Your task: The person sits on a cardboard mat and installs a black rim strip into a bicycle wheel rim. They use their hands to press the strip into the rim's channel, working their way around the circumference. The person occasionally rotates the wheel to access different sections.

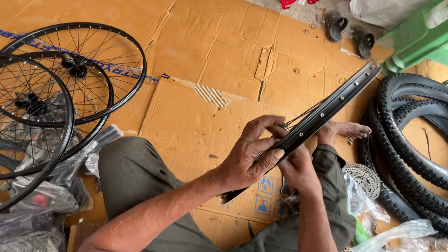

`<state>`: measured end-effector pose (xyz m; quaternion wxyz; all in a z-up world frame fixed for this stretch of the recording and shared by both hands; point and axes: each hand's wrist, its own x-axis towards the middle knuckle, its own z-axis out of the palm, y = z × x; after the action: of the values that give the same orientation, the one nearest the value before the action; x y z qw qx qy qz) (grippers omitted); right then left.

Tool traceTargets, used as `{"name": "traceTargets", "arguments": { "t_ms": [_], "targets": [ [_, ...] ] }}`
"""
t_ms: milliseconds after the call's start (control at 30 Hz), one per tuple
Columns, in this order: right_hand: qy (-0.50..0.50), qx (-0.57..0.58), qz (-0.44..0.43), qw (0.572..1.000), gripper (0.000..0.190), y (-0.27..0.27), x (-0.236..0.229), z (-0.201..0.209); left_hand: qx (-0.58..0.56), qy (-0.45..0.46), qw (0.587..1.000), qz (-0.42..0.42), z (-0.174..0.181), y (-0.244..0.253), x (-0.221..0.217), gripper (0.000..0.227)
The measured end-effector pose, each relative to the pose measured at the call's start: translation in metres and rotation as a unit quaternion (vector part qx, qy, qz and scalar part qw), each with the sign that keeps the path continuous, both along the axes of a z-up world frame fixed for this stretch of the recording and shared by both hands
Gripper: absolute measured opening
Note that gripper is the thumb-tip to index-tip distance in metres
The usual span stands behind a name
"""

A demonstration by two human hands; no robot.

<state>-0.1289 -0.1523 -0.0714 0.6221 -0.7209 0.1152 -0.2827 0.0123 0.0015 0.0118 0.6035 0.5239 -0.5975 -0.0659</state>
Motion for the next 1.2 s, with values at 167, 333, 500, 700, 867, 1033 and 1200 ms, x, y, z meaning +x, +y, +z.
{"name": "traceTargets", "arguments": {
  "t_ms": [167, 333, 500, 700, 867, 1033, 1200],
  "targets": [
    [0.048, -0.038, -0.078, 0.995, 0.02, 0.013, 0.018, -0.014, 0.002, 0.016, 0.998, 0.057, 0.0, 0.001, 0.005, 0.036],
    [0.02, 0.099, 0.163, 0.981, 0.033, -0.021, 0.003, 0.029, -0.013, 0.035, 0.993, 0.112, -0.008, 0.0, 0.005, 0.019],
    [-0.054, 0.096, -0.035, 0.993, 0.034, 0.006, 0.009, -0.011, 0.005, 0.03, 0.999, 0.014, -0.007, 0.001, 0.001, 0.031],
    [-0.122, -0.105, -0.148, 0.976, 0.034, 0.042, 0.014, 0.025, -0.012, 0.047, 0.997, 0.062, -0.007, -0.003, -0.001, 0.018],
    [-0.097, -0.358, -0.322, 0.871, 0.019, 0.045, 0.017, 0.042, -0.002, 0.055, 0.997, 0.052, -0.003, -0.001, -0.009, 0.027],
    [-0.153, -0.129, -0.265, 0.943, 0.016, 0.051, 0.03, 0.032, -0.047, 0.029, 0.992, 0.114, 0.005, -0.009, -0.006, 0.042],
    [-0.228, -0.044, -0.187, 0.954, 0.012, 0.043, 0.03, 0.024, 0.058, 0.094, 0.993, 0.045, -0.004, -0.006, -0.001, 0.028]
  ]
}}
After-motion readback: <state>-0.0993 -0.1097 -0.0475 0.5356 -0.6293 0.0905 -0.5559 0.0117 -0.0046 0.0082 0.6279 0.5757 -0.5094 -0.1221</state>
